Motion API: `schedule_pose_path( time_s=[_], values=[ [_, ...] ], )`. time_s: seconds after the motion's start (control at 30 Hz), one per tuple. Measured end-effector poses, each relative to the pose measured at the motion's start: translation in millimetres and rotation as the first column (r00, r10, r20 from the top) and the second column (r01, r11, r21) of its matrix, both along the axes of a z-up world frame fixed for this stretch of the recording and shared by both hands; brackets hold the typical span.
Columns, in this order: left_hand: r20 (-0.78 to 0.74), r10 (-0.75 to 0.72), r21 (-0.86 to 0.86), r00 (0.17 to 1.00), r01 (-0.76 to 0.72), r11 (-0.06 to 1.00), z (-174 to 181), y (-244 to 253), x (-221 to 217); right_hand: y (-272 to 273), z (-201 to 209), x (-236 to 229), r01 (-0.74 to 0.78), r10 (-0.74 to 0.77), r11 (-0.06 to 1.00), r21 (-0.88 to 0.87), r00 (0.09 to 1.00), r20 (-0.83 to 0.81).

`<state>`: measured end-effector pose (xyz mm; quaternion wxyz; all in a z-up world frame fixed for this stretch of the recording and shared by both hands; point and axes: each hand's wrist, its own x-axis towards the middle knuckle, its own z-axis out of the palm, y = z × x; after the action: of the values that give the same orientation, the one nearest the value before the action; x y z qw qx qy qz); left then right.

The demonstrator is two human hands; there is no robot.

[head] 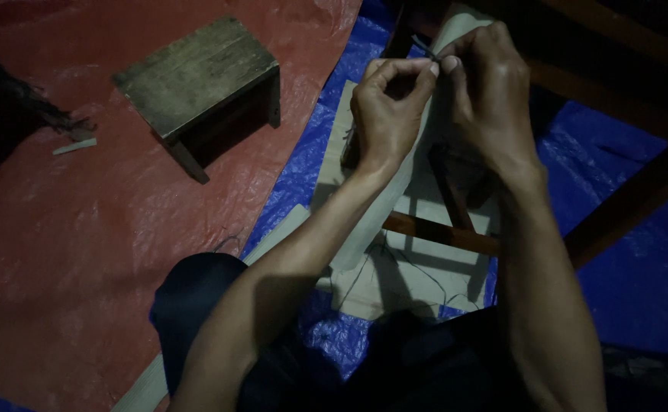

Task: Wrapping and tying protective material around the legs of a wooden chair.

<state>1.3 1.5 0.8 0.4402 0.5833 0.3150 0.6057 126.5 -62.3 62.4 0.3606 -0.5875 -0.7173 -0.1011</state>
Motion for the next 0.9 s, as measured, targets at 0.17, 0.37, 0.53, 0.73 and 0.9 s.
schedule_pose_path(
  time_s=[0.17,0.37,0.53,0.73,0.9],
  values=[
    [0.014,-0.008,-0.015,1.0,0.009,1.0,7.5,-3.4,-1.7,1.6,1.9,0.4,0.015,-0.014,1.0,0.017,0.999,-0.03],
    [-0.007,0.029,0.067,1.0,-0.028,0.997,0.6,-0.5,0.9,11.8,1.4,-1.2,0.022,-0.024,0.997,0.069,0.999,0.033],
    [-0.029,0.03,0.076,0.999,-0.028,0.997,5.7,-2.2,-3.4,14.2,0.8,-2.3,0.047,-0.046,0.997,0.053,0.999,-0.017],
    [-0.006,0.031,0.075,1.0,-0.03,0.997,3.6,1.1,-3.3,21.1,-20.4,9.3,0.087,-0.073,0.975,0.205,0.994,-0.077],
    [0.027,-0.018,0.172,0.999,0.013,0.985,-8.5,8.5,-3.0,19.7,-19.0,6.9,0.153,-0.129,0.955,0.254,0.986,-0.107]
  ],
)
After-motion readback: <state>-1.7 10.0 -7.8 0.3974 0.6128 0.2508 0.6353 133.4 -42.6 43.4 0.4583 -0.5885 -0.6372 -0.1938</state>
